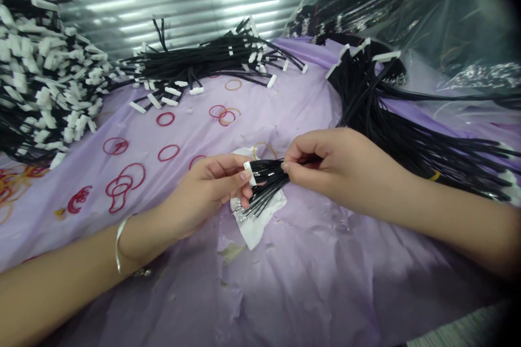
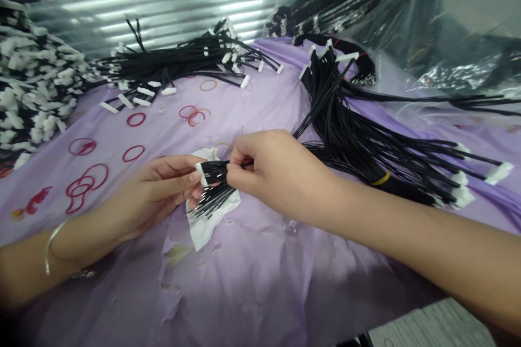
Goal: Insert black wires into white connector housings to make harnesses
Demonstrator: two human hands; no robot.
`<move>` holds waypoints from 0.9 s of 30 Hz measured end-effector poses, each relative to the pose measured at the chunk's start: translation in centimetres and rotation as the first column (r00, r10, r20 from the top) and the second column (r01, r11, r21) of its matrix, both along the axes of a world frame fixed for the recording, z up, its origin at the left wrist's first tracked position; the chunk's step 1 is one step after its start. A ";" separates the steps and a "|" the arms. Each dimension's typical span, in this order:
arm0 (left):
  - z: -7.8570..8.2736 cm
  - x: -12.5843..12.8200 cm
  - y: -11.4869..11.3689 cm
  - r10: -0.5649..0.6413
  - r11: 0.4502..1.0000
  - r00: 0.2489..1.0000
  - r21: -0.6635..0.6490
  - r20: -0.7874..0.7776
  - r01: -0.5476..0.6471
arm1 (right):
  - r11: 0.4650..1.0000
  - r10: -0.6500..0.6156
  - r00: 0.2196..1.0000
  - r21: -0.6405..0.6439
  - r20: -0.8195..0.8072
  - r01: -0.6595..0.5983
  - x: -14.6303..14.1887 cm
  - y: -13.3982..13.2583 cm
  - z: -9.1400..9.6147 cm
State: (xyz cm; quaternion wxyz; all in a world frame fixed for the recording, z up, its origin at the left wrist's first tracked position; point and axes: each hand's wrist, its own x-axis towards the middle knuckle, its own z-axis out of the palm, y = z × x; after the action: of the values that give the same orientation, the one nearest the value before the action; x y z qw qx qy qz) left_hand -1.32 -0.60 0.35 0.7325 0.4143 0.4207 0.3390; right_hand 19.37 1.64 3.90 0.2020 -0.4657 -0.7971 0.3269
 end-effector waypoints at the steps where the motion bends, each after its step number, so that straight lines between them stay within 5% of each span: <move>1: 0.0 0.0 0.0 -0.002 1.000 1.000 0.002 0.004 0.002 | 1.000 0.002 1.000 -0.006 -0.001 -0.002 0.0 0.0 0.0; 27: 0.4 0.2 0.1 0.030 0.999 1.000 -0.027 0.000 -0.030 | 0.998 0.054 0.998 0.038 -0.026 -0.053 0.1 0.3 -0.5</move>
State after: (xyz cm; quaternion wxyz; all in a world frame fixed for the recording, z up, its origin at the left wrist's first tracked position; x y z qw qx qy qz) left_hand -1.10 -0.48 0.72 0.7329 0.3981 0.4311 0.3443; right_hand 19.47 1.93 3.37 0.2125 -0.4362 -0.8124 0.3234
